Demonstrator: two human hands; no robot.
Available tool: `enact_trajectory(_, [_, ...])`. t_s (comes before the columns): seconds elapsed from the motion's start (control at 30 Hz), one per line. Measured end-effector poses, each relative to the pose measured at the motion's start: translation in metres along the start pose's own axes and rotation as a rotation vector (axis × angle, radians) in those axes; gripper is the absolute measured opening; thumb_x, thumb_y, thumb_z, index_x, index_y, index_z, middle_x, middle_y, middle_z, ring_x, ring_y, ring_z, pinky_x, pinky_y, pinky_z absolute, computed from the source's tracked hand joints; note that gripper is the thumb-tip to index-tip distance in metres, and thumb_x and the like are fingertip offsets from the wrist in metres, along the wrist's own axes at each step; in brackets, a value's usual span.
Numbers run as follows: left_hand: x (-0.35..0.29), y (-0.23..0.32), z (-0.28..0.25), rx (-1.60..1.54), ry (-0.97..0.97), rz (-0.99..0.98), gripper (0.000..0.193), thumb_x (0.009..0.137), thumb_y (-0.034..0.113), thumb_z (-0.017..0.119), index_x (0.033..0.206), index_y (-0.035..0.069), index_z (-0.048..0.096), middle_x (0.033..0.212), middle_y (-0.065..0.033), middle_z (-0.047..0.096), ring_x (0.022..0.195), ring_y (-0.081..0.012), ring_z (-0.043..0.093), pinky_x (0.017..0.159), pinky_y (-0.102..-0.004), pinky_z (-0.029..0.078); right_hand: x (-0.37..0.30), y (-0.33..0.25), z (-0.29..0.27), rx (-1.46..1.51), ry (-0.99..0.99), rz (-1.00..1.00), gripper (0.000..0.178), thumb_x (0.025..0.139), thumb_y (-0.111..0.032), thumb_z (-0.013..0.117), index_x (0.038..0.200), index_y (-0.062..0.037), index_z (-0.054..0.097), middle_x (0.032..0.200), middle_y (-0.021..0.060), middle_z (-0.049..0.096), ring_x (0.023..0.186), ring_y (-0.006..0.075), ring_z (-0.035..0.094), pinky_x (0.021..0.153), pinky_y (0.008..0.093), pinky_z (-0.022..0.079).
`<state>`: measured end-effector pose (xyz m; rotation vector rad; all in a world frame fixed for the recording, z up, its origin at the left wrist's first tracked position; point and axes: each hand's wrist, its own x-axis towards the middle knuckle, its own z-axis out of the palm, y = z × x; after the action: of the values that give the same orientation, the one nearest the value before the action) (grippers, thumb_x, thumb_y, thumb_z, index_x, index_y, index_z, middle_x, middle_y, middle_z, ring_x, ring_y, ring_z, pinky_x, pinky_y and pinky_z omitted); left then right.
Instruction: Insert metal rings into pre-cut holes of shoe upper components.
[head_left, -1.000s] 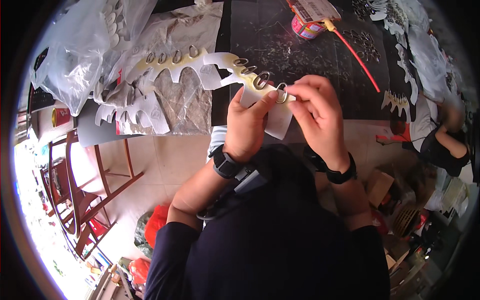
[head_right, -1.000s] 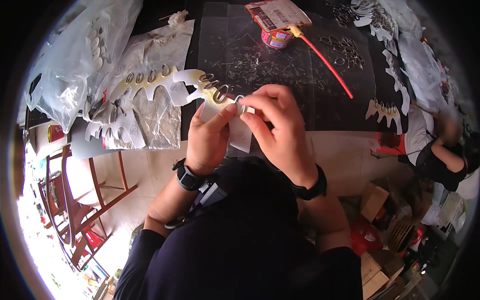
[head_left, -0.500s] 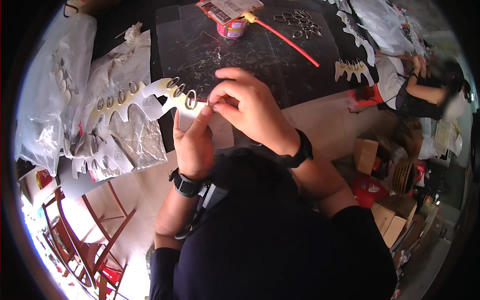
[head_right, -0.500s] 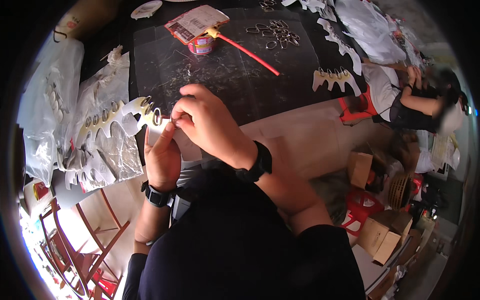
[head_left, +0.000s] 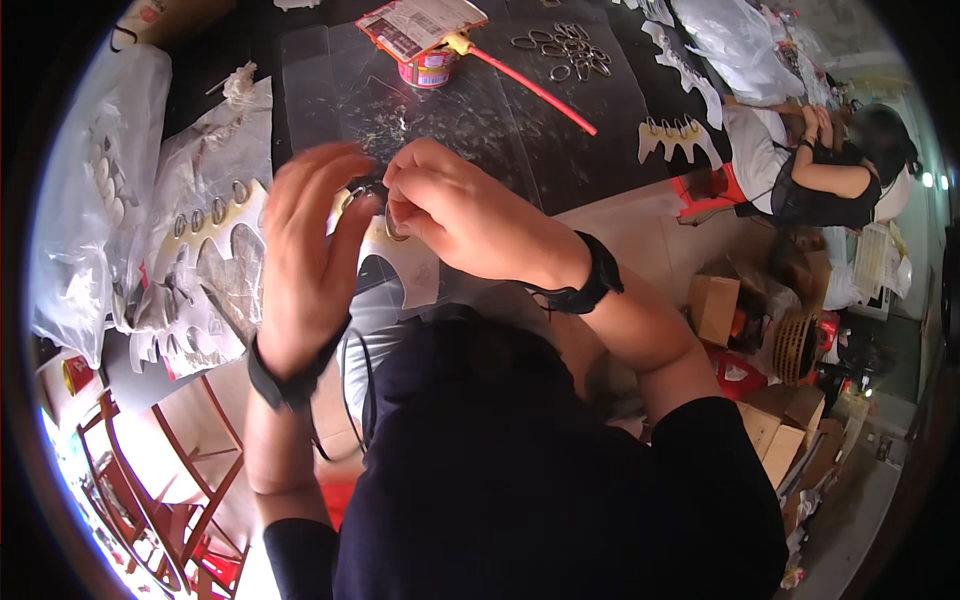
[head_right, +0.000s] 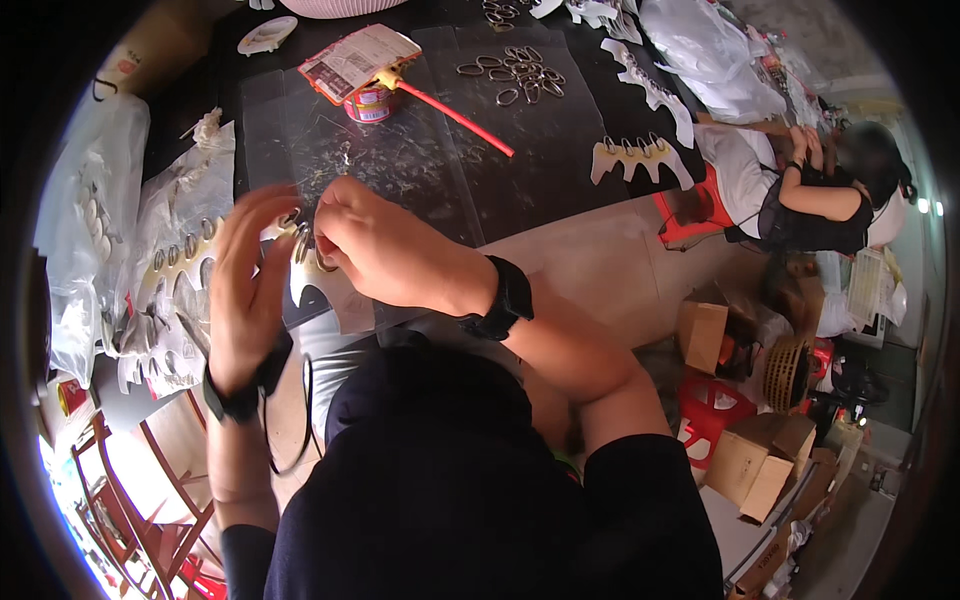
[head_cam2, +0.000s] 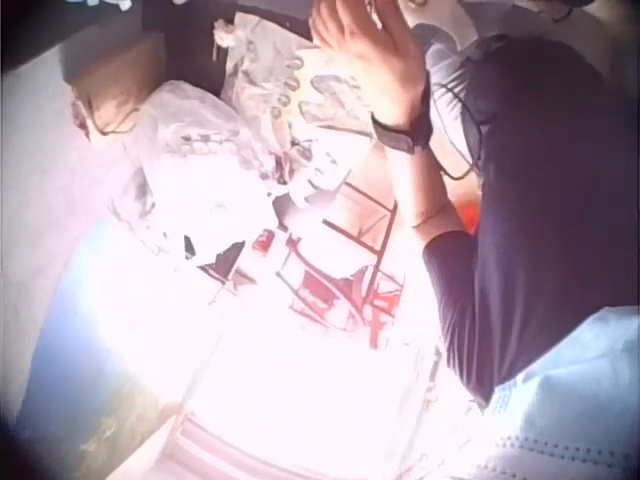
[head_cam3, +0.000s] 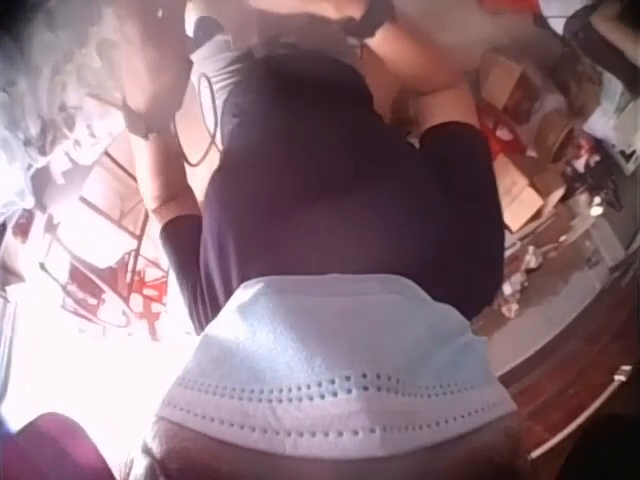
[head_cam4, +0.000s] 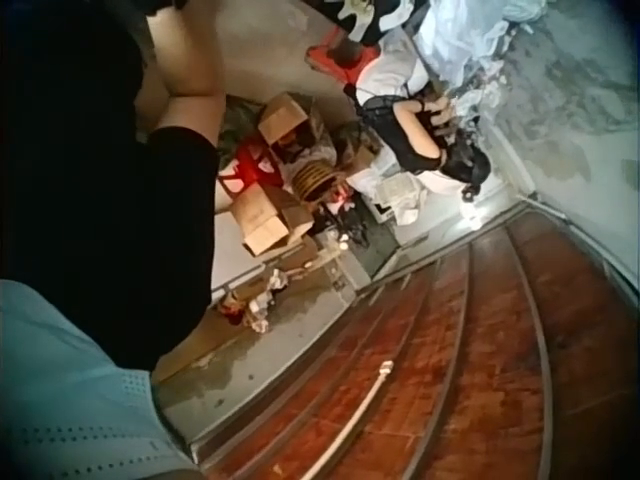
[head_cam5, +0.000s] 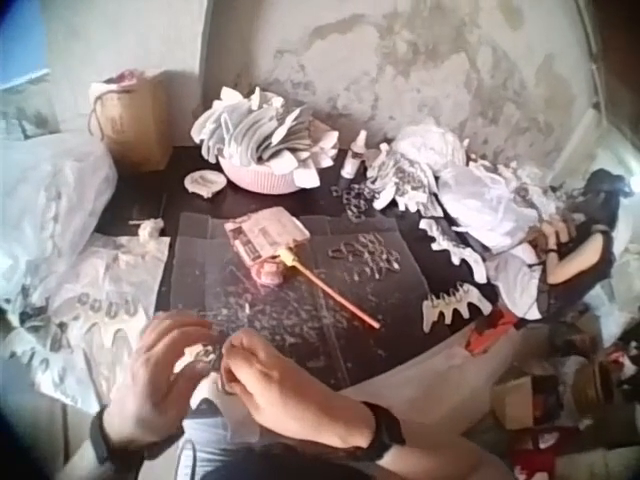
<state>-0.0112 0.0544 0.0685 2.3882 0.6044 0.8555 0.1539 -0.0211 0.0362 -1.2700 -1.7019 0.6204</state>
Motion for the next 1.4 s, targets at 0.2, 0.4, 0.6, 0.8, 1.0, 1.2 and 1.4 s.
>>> enact_trajectory(0.2, [0.004,-0.013,0.010,-0.672,-0.346,-0.486,0.019,0.090,0.018,0.057,0.095,0.000,0.057,0.078,-0.0049,0.061,0.067,-0.0098,0.056,0.060,-0.0221,0.042,0.011,-0.011,-0.029,-0.116,-0.079,-0.064,0.011,0.079,-0.001,0.062,0.083,-0.0005,0.052,0.099,0.0119,0.048,0.084,0.0267,0.055,0.073,0.0336,0.045])
enact_trajectory(0.4, [-0.017,0.001,0.040,-1.596,0.006,-0.967,0.013,0.091,0.016,0.055,0.093,0.004,0.059,0.082,-0.0033,0.062,0.070,-0.0096,0.058,0.063,-0.0233,0.048,0.019,-0.021,-0.035,-0.321,-0.071,-0.316,0.011,0.075,0.003,0.057,0.083,0.0031,0.048,0.096,0.0139,0.048,0.086,0.0287,0.051,0.077,0.0358,0.043])
enact_trajectory(0.6, [-0.041,0.021,0.041,-1.649,0.163,-0.953,0.010,0.090,0.012,0.057,0.094,0.004,0.059,0.084,-0.0028,0.063,0.071,-0.0085,0.059,0.064,-0.0211,0.046,-0.006,-0.010,-0.023,-0.312,-0.025,-0.429,0.012,0.082,0.002,0.056,0.094,0.0016,0.056,0.094,0.0108,0.052,0.086,0.0257,0.055,0.077,0.0333,0.046])
enact_trajectory(0.8, [-0.039,0.028,0.045,-0.835,0.388,-0.782,0.008,0.084,0.005,0.063,0.087,-0.001,0.059,0.076,-0.0042,0.062,0.066,-0.0081,0.057,0.057,-0.0226,0.047,-0.006,-0.022,-0.017,0.245,0.122,0.054,0.013,0.080,0.002,0.064,0.092,0.0002,0.059,0.102,0.0099,0.051,0.085,0.0112,0.055,0.069,0.0238,0.048])
enact_trajectory(1.0, [-0.038,0.025,0.049,-0.614,0.440,-0.586,0.008,0.082,0.003,0.064,0.087,-0.001,0.059,0.076,-0.0041,0.061,0.067,-0.0067,0.056,0.057,-0.0224,0.047,0.004,-0.032,-0.005,-0.139,0.064,0.002,0.014,0.074,0.003,0.068,0.083,0.0001,0.057,0.096,0.0113,0.052,0.070,0.0169,0.059,0.064,0.0268,0.049])
enact_trajectory(1.2, [-0.042,0.026,0.033,-1.193,0.376,-0.803,0.005,0.085,0.004,0.062,0.086,0.000,0.059,0.078,-0.0040,0.062,0.067,-0.0057,0.056,0.054,-0.0208,0.044,-0.006,-0.023,0.012,0.186,0.174,0.064,0.011,0.080,0.011,0.051,0.085,0.0006,0.050,0.106,0.0131,0.048,0.087,0.0140,0.053,0.074,0.0254,0.046])
enact_trajectory(1.4, [-0.048,0.023,0.037,-1.298,0.485,-0.831,0.012,0.081,0.004,0.065,0.084,-0.001,0.055,0.083,-0.0049,0.062,0.065,-0.0053,0.054,0.055,-0.0192,0.044,-0.021,-0.017,0.030,0.338,0.144,0.152,0.009,0.085,0.007,0.051,0.091,0.0013,0.050,0.112,0.0118,0.044,0.092,0.0110,0.050,0.083,0.0257,0.044])
